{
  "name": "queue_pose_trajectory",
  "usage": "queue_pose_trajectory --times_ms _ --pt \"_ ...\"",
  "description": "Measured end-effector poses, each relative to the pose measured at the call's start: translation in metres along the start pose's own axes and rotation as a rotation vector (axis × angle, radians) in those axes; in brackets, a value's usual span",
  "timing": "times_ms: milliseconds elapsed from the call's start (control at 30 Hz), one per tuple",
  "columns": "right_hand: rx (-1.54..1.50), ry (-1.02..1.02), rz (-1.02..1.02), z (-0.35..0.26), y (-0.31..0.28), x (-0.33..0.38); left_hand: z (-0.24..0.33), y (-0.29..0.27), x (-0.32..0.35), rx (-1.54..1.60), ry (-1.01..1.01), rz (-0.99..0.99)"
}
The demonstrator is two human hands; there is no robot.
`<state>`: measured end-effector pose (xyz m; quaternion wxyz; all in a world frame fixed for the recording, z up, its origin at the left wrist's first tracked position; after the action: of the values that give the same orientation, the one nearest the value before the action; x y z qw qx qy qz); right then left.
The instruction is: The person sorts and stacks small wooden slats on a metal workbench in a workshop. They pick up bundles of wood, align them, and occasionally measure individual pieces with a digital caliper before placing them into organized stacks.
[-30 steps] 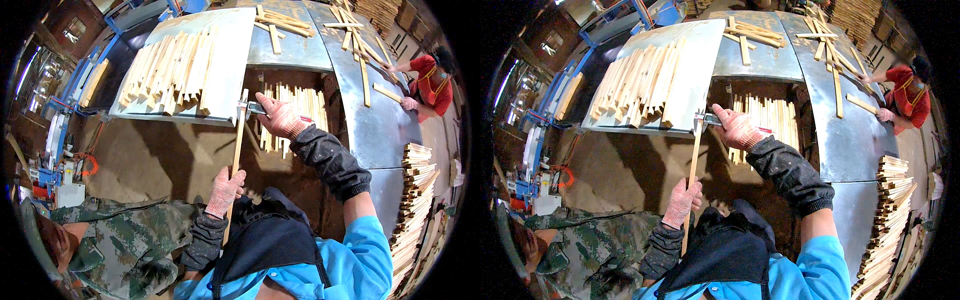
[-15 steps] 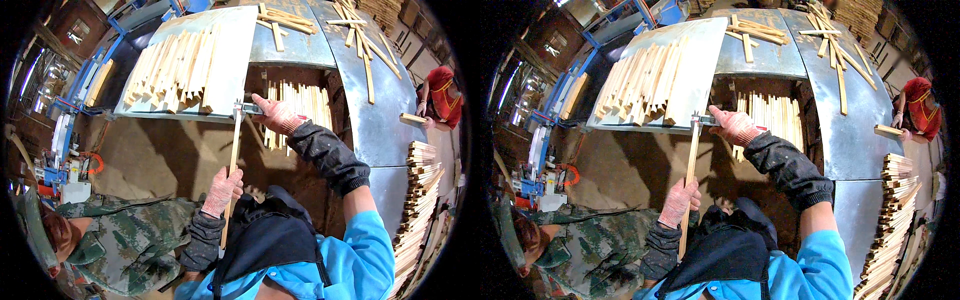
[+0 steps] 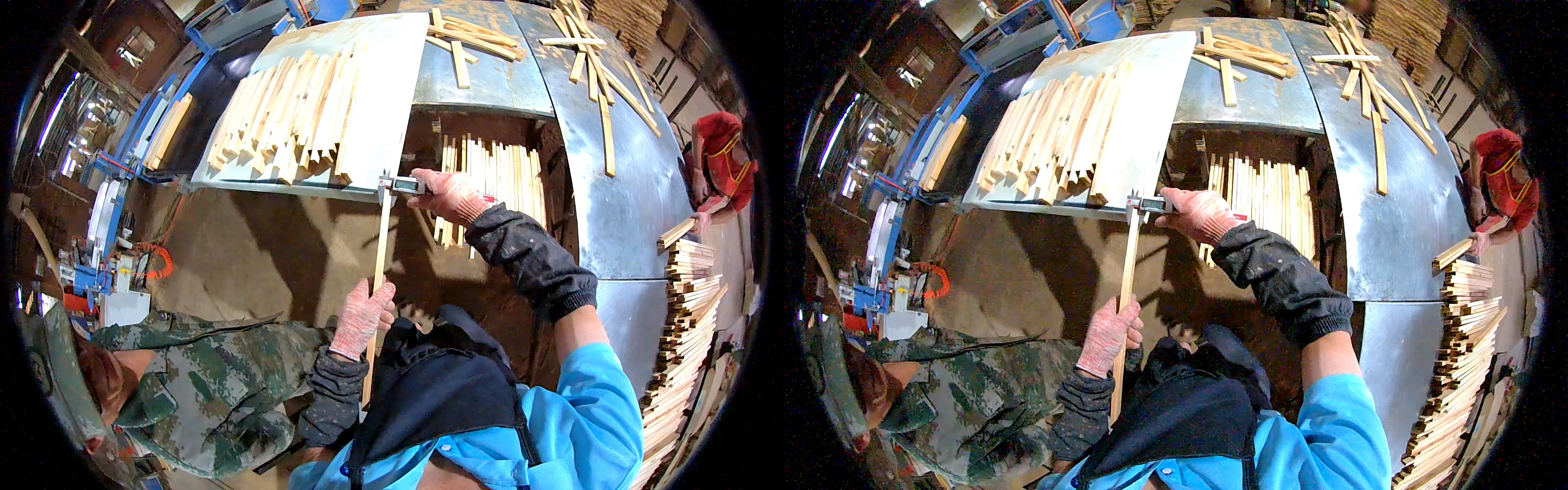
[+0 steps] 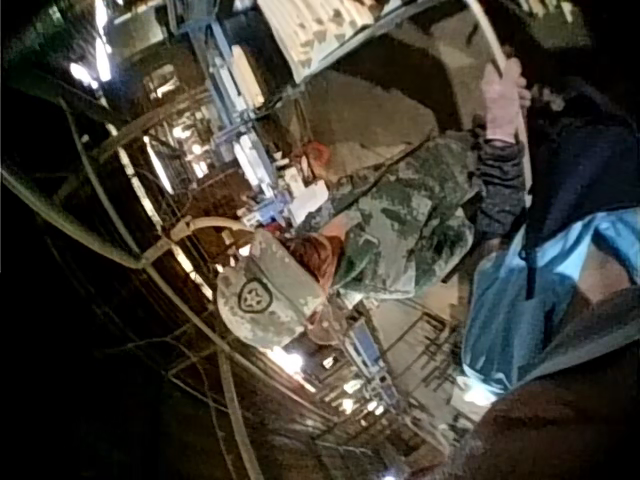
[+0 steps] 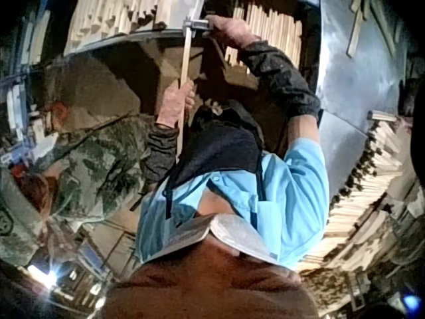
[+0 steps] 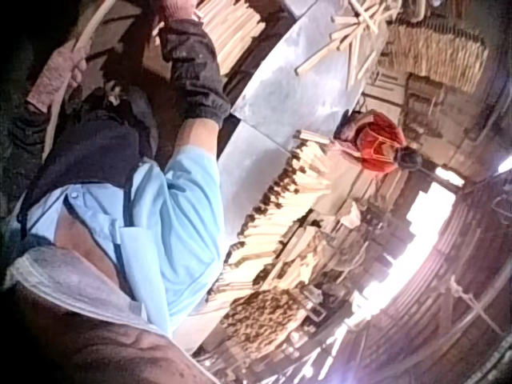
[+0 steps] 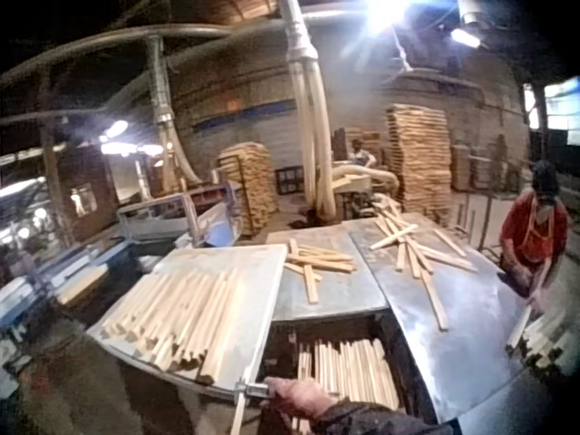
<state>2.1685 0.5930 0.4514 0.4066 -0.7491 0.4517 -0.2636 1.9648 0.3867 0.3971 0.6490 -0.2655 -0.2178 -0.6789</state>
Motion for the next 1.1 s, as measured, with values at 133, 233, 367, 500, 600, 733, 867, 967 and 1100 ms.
queue_pose_trajectory --times_ms 133,233,367,500,600,733,867,967,1100 --pt "-0.01 0.013 -0.014 -0.004 -0.003 0.005 -0.003 -0.002 0.0 -0.025 -0.001 0.015" --pt "0.007 0.007 0.001 -0.001 -0.001 0.007 -0.002 0.001 0.0 -0.01 0.031 -0.032" --pt "-0.016 0.015 0.0 0.003 0.002 0.007 -0.008 -0.002 -0.002 0.045 0.072 -0.097" --pt "-0.023 0.027 0.027 0.012 0.005 0.01 -0.012 0.0 -0.004 0.063 0.047 -0.11" --pt "-0.004 0.039 0.035 0.015 0.007 0.011 -0.018 0.0 -0.008 0.07 0.023 -0.116" --pt "-0.013 0.069 0.021 0.018 0.012 0.011 -0.014 0.002 -0.005 0.093 0.031 -0.14" --pt "-0.018 0.088 -0.004 0.018 0.014 0.008 -0.015 -0.002 -0.004 0.121 0.047 -0.161" --pt "-0.032 0.097 -0.024 0.014 0.017 0.005 -0.02 -0.007 -0.007 0.166 0.045 -0.174" --pt "-0.043 0.091 -0.021 0.011 0.017 0.005 -0.017 -0.008 -0.005 0.185 0.033 -0.19"
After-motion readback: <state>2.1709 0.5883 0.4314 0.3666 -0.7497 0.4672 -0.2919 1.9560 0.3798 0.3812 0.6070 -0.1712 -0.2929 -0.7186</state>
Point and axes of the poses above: each hand's wrist, its own x-axis away from the middle knuckle, its own y-axis out of the palm, z = x × y, the point moved 10 cm from there along -x, towards the middle knuckle, and after that the axes turned 4 degrees about -y, right-handed, at the moved point
